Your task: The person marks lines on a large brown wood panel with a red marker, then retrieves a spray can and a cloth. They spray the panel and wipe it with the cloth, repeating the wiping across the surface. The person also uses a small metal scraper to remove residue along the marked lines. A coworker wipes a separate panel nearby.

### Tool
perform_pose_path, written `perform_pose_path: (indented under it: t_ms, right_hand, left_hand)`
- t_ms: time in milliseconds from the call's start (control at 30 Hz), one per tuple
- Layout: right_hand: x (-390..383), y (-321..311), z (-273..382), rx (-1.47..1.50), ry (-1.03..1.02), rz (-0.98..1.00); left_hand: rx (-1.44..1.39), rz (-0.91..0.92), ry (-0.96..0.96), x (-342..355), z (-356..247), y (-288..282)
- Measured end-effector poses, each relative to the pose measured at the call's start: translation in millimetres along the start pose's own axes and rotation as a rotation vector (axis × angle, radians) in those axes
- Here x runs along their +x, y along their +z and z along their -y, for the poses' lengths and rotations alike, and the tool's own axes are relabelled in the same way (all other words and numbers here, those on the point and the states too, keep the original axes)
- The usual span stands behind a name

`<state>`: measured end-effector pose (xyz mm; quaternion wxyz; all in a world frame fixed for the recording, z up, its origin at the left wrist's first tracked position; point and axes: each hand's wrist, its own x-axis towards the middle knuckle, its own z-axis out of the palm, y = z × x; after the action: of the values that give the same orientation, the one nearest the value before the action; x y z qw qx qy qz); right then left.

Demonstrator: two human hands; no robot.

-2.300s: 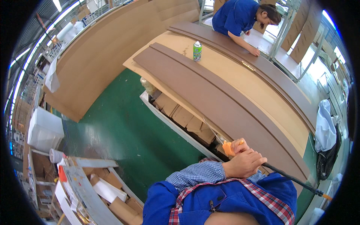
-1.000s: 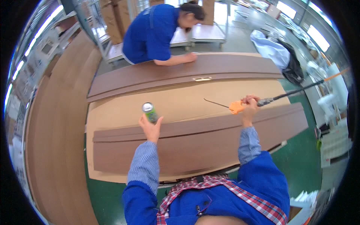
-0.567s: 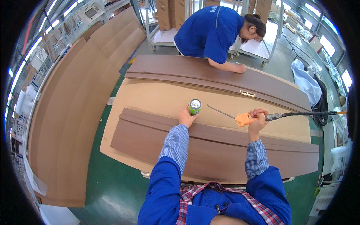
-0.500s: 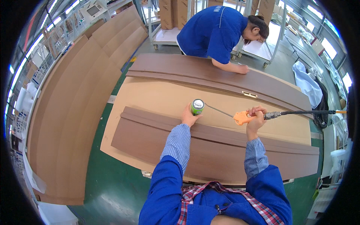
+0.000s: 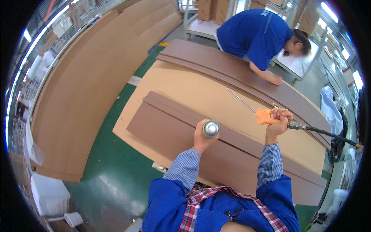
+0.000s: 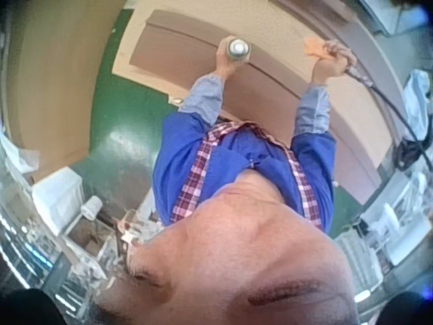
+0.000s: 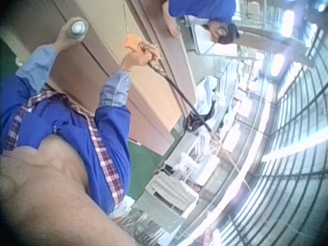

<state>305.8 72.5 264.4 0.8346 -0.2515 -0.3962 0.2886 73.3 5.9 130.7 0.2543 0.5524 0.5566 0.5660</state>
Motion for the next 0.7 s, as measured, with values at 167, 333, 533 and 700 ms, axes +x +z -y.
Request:
perform_pose_path:
  t_ms: [167, 333, 533, 700]
  right_hand:
    - [-41, 63, -16, 0.1, 0.217, 0.246]
    - [-113, 96, -15, 0.028, 0.392, 0.512]
    - [-122, 163, -24, 0.213, 0.63, 0.431]
    - [-126, 197, -23, 0.328, 0.663, 0.477]
  left_hand:
    - [0.077, -0.032, -0.021, -55, 10, -80]
    - [0.191, -0.179, -0.054, -77, 10, -119]
    - [0.227, -0.327, -0.087, -80, 28, -143]
    - [0.192, -0.343, -0.081, -67, 42, -145]
